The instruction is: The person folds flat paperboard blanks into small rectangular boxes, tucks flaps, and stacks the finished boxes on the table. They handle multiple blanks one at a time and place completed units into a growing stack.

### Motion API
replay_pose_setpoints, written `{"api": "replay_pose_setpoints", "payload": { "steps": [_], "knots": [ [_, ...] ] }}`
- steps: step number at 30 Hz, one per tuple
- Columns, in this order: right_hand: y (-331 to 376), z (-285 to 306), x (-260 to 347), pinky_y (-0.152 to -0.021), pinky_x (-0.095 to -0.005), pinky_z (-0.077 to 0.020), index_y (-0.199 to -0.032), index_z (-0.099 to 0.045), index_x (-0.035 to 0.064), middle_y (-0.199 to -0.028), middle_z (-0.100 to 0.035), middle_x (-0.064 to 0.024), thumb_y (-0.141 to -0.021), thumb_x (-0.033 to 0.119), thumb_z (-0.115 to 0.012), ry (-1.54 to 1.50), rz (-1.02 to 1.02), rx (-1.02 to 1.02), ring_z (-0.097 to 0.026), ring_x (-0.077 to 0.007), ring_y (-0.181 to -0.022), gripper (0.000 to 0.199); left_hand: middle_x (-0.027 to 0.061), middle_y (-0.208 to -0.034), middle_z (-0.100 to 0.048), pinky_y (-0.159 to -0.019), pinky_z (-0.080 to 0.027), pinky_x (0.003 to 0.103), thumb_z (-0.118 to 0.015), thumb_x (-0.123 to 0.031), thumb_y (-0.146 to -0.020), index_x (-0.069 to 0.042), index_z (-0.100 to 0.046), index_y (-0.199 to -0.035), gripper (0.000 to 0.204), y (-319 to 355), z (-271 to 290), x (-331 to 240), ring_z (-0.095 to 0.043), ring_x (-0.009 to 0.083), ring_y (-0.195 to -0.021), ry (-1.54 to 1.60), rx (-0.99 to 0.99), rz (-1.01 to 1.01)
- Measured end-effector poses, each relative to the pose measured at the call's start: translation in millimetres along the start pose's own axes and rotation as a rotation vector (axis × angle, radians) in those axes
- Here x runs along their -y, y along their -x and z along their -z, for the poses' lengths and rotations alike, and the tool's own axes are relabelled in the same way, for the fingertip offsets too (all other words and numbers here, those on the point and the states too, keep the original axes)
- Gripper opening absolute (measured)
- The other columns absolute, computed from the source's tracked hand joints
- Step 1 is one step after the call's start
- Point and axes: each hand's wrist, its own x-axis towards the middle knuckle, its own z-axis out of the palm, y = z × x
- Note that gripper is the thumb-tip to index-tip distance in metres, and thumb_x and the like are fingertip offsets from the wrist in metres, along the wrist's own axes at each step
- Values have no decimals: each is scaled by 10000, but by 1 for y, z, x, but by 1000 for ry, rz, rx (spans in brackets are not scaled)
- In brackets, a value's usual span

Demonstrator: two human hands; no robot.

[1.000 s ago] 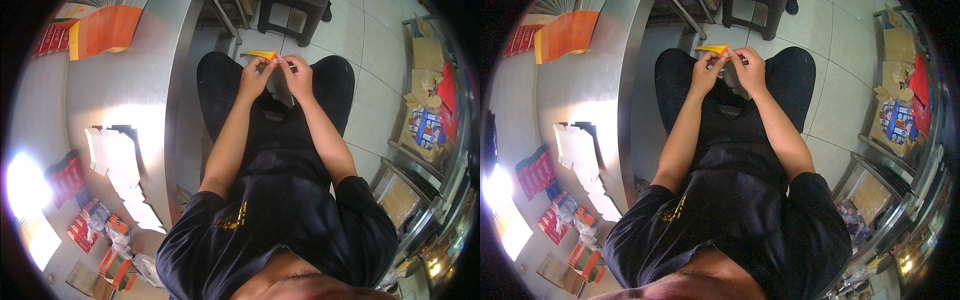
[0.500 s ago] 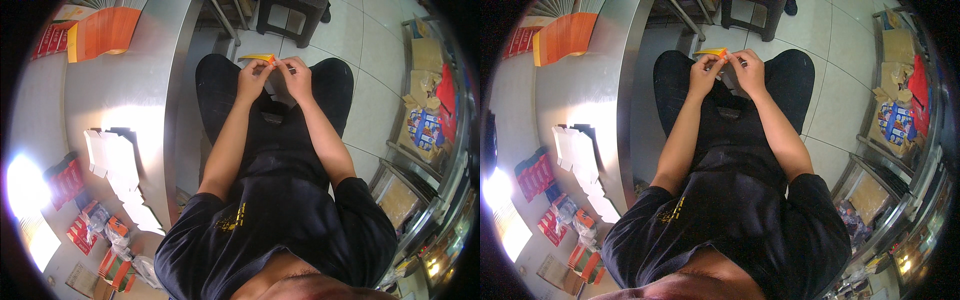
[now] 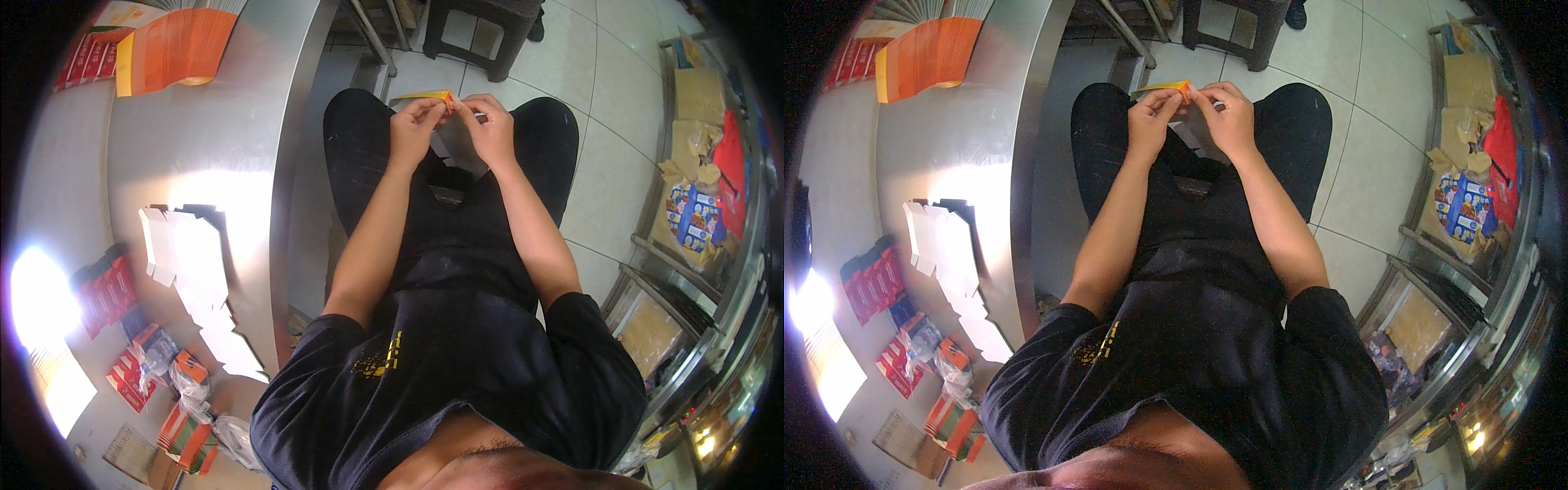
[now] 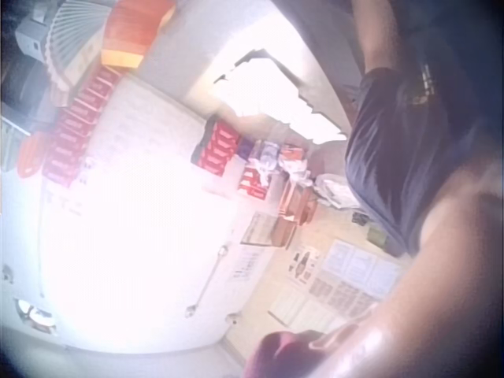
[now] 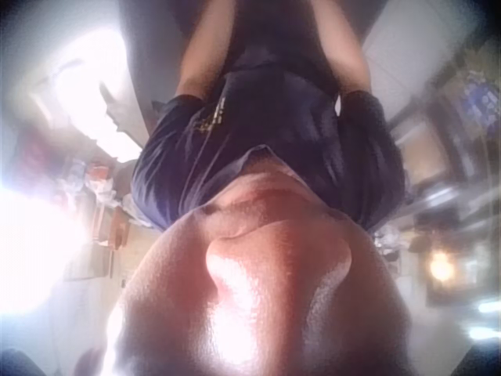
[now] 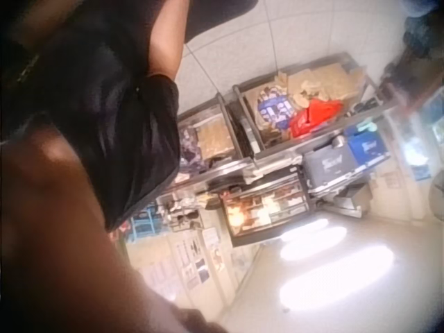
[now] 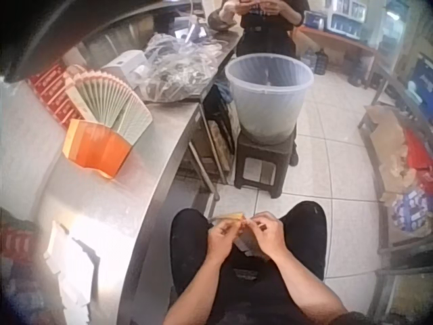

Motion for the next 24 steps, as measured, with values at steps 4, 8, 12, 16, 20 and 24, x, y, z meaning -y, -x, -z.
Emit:
{"api": "replay_pose_setpoints", "payload": {
  "steps": [4,8,12,16,20,24],
  "knots": [
    [3,-4,0,-634,-270,-549,-910,-771,21,-917,-726,-75,-892,197,-779,-22,29,-9,-705,-161,-753,177,86,-958,-745,-766,-571,267,-705,-64,-941,48,-707,-1069,169,-2,1,8,-700,123,-875,16,-20,26],
    [3,-3,2,-617,-272,-553,-924,-758,15,-923,-738,-80,-877,189,-792,-27,54,-24,-716,-161,-744,183,96,-950,-744,-751,-573,272,-677,-68,-959,59,-680,-1088,181,5,-7,-6,-705,133,-846,-371,-1,-74],
    [5,1,8,-638,-303,-564,-923,-720,8,-933,-742,-102,-886,193,-780,95,62,-11,-727,-198,-753,198,97,-953,-743,-736,-569,269,-670,-83,-967,51,-669,-1077,173,8,-15,0,-706,137,-833,-466,-22,-185],
    [6,-7,8,-666,-344,-570,-941,-691,17,-901,-723,-128,-929,193,-727,145,93,-55,-725,-278,-762,180,95,-1003,-736,-733,-558,259,-675,-100,-971,31,-664,-1076,168,2,-16,8,-706,141,-845,-173,-9,-99],
    [2,-3,5,-671,-366,-565,-978,-678,25,-896,-706,-144,-967,181,-672,224,140,-114,-715,-318,-788,157,73,-939,-698,-789,-545,284,-723,-116,-940,6,-630,-1038,182,-1,-13,14,-688,153,-875,-384,-212,-75],
    [-4,15,2,-656,-350,-553,-984,-674,27,-899,-700,-128,-971,165,-668,221,54,-306,-698,-276,-779,139,56,-956,-637,-874,-511,301,-763,-86,-899,-29,-584,-1032,230,-5,-6,-2,-644,158,-961,-449,-450,-247]
  ]
}}
